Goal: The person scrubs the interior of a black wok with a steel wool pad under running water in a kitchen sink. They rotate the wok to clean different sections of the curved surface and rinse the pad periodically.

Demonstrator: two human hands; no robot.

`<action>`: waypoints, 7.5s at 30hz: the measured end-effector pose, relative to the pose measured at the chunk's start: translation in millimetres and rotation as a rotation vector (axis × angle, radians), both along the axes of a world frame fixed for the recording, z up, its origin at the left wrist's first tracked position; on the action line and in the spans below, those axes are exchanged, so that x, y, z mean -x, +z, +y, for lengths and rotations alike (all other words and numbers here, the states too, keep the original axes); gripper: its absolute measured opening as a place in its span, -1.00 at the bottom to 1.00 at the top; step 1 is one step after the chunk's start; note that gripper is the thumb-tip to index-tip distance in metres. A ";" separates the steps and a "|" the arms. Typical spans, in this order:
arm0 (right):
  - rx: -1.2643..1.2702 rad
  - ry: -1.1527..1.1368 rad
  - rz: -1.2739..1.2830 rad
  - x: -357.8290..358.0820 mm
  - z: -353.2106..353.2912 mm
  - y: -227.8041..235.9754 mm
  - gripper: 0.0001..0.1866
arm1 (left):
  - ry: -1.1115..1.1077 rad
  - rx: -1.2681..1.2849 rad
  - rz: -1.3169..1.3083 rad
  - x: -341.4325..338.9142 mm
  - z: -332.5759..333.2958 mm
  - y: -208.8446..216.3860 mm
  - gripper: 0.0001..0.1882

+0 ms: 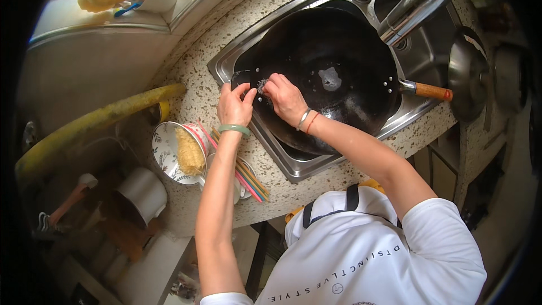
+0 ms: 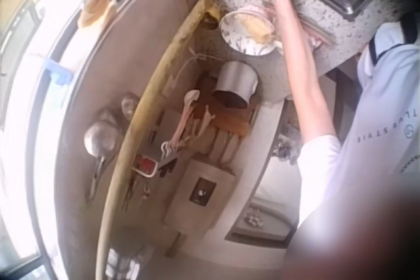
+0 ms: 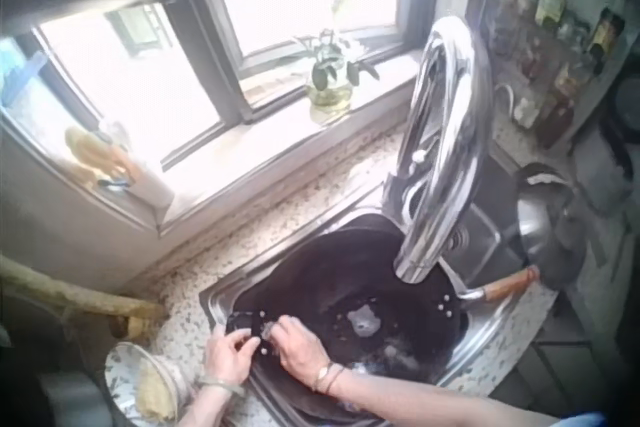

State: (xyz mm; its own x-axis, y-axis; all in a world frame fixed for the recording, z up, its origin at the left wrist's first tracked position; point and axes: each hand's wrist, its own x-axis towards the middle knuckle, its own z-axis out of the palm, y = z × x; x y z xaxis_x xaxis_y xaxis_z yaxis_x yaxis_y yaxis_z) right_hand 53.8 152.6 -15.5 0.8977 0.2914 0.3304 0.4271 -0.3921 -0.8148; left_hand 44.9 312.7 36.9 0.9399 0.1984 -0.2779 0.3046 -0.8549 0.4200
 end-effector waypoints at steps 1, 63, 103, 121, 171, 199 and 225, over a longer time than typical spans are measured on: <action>0.053 0.037 -0.027 -5.1 -4.5 -2.9 -0.86 | -0.002 0.004 -0.004 0.5 -0.3 -0.6 -0.63; 0.300 -0.141 0.118 -33.1 -17.0 -18.8 -0.73 | -0.005 0.113 0.141 -5.3 3.6 10.1 -0.53; 0.120 0.023 0.142 -5.7 -31.7 -9.1 -0.89 | -0.013 0.074 0.122 -1.7 -2.0 13.5 -0.56; -0.029 -0.213 0.405 -1.7 -30.9 -31.4 -0.79 | -0.035 -0.022 0.085 -0.4 -2.2 10.4 -0.61; 0.004 0.146 0.200 39.3 -11.6 18.1 -0.87 | 0.019 0.019 0.114 -0.2 -3.6 6.5 -0.64; -0.038 0.108 0.304 35.4 1.4 38.9 -0.88 | 0.017 -0.006 0.150 -6.4 -5.9 12.3 -0.64; -0.138 0.073 0.470 46.2 -9.2 28.1 -0.86 | 0.025 -0.003 0.176 -6.7 -4.6 12.9 -0.62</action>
State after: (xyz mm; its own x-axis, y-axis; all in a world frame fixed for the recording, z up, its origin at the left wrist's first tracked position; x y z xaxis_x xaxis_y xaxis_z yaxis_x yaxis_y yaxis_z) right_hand 7.6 143.4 12.6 0.9377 0.3412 -0.0649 0.0238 -0.2496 -0.9681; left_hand 51.6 308.1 49.8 0.8715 0.2217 -0.4373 0.3942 -0.8473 0.3560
